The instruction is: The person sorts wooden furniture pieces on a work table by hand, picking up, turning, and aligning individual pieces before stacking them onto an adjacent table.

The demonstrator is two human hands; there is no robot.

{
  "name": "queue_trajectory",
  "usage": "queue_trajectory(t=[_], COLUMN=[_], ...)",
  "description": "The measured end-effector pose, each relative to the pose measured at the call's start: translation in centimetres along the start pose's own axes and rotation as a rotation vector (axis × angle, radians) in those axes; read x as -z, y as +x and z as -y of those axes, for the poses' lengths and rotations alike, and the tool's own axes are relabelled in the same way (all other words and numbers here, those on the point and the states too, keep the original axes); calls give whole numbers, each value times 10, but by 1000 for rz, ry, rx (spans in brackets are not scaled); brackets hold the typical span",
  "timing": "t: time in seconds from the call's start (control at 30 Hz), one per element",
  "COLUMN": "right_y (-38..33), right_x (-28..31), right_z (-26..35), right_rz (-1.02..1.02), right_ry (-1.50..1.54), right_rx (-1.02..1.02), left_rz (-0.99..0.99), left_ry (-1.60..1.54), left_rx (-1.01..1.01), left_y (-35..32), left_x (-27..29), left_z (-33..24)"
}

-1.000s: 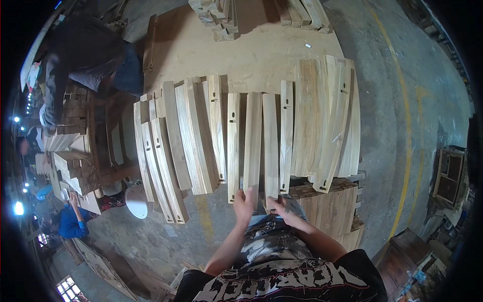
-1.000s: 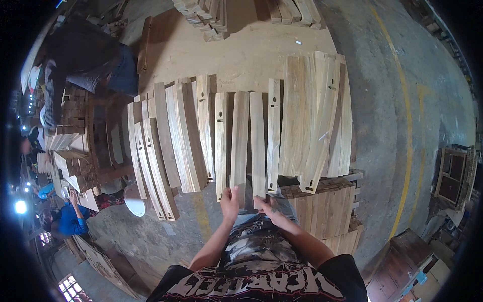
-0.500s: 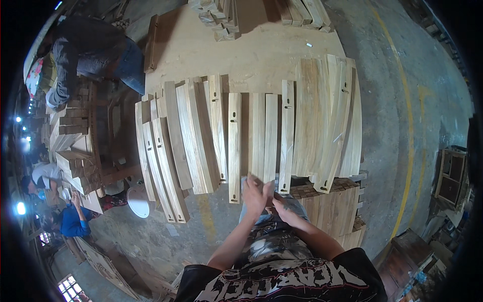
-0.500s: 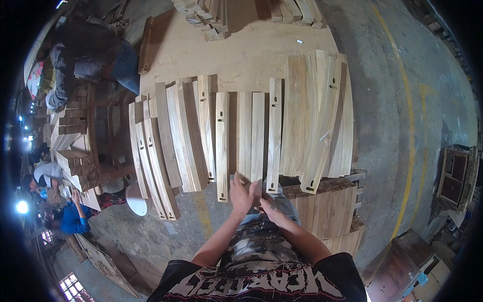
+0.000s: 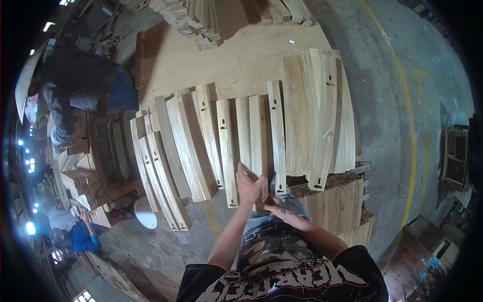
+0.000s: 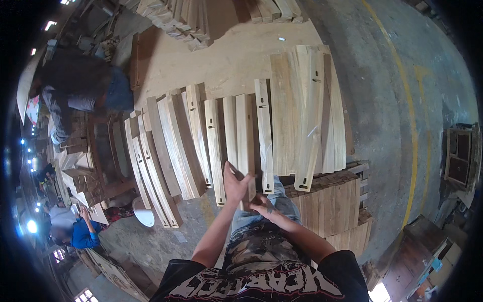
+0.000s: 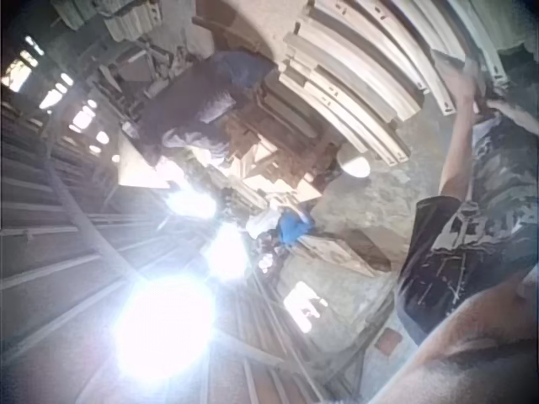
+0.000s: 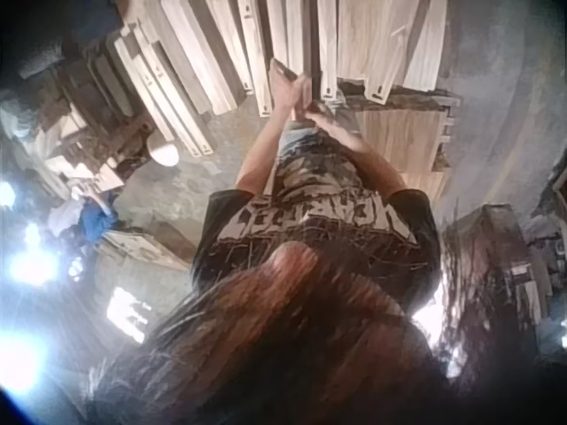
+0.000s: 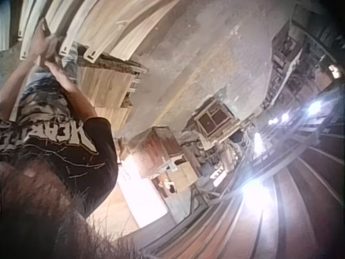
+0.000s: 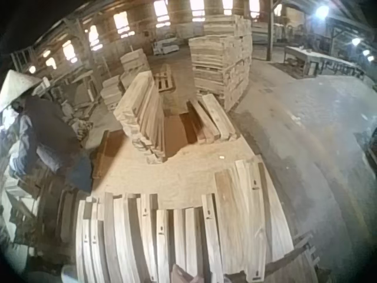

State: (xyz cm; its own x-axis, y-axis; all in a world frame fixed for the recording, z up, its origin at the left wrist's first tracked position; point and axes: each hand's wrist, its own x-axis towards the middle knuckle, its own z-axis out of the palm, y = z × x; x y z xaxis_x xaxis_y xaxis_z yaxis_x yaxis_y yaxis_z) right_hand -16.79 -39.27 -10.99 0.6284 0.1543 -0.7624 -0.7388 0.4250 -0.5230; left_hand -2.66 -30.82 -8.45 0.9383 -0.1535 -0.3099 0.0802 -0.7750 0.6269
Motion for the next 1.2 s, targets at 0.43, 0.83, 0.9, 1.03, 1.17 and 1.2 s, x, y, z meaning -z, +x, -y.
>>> queue_trajectory(t=[0.43, 0.83, 0.9, 1.03, 1.17, 1.2], right_y=[-9, -37, -51, -55, -49, -58], right_x=[-6, 8, 3, -17, -18, -27], right_z=[21, 47, 75, 89, 83, 105], right_rz=[250, 179, 89, -141, -60, -91], right_ry=[643, 572, 279, 71, -125, -606], right_rx=[-68, -78, -37, 31, 136, 162], left_rz=[299, 413, 249, 332, 453, 429], left_ry=[-622, -771, -565, -650, -937, -903], left_rx=[271, 468, 287, 361, 464, 489], left_y=[-6, -11, -16, -11, -5, -8], left_x=[38, 54, 59, 34, 27, 30], left_z=[-4, -13, -38, 1, 26, 41])
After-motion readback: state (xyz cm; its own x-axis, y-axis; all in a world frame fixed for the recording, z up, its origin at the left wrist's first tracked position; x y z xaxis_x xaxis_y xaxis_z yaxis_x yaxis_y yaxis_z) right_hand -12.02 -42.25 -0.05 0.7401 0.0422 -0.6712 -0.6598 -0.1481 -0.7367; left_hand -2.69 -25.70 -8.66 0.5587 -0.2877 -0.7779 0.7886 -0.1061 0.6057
